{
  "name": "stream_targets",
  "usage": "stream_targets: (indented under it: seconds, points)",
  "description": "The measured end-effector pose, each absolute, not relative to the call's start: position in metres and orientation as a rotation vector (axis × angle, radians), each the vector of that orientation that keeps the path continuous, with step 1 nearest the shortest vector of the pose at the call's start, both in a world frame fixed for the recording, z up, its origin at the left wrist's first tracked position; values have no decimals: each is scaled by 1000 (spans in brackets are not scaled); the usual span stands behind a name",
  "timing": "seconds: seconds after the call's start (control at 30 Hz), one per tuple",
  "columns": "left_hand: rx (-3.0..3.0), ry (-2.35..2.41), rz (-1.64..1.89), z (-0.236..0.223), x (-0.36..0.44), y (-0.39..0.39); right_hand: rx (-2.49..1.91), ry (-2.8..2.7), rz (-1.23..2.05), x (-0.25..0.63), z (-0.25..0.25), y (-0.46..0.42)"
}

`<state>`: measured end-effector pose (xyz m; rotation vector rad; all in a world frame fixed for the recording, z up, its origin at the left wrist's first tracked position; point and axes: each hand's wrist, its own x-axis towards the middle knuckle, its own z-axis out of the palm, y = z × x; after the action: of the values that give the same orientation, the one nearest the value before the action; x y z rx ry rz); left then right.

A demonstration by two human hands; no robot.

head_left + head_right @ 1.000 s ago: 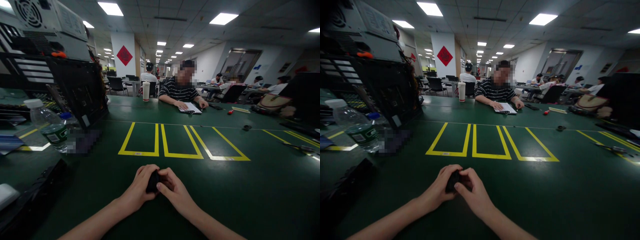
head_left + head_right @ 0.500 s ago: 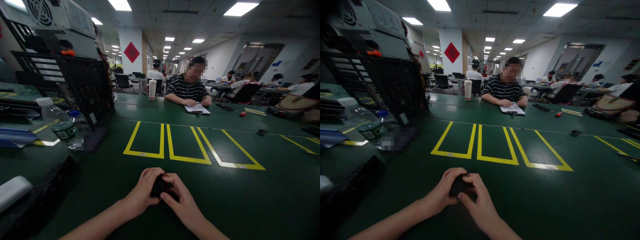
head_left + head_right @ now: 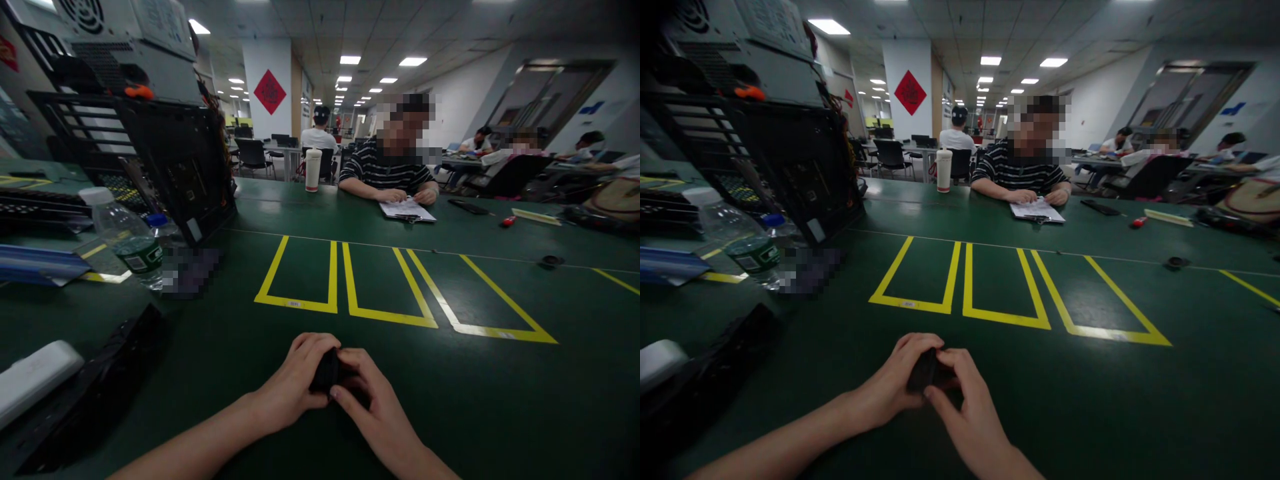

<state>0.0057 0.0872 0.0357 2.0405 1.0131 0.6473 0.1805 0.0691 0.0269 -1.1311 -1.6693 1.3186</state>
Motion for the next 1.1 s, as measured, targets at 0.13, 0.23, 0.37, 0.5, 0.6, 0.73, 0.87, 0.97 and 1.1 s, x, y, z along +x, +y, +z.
stream_targets:
  seconds: [0.13, 0.23, 0.37, 0.5, 0.6, 0.73, 0.87, 0.97, 1.1]
  points:
    - [2043, 996, 618, 34, 6, 88, -1137, -1644, 1315, 180, 26, 70]
    - [2042, 1042, 641, 34, 6, 88, -1152, -1593, 1345, 180, 27, 72]
    - [2043, 992, 581, 34, 6, 89, -1171, -1579, 1375, 180, 27, 72]
    - [2079, 1037, 631, 27, 7, 89, -1094, -1624, 1317, 181, 24, 70]
    - [2088, 1046, 642, 22, 8, 90, -1076, -1614, 1348, 182, 23, 72]
    - [2063, 1053, 653, 20, 8, 90, -1131, -1602, 1369, 182, 25, 75]
    - [2053, 1057, 654, 20, 8, 90, -1183, -1633, 1392, 181, 31, 75]
    - [2056, 1053, 642, 21, 8, 90, -1145, -1702, 1364, 182, 34, 74]
    - [2052, 1032, 603, 28, 5, 88, -1073, -1761, 1282, 184, 32, 73]
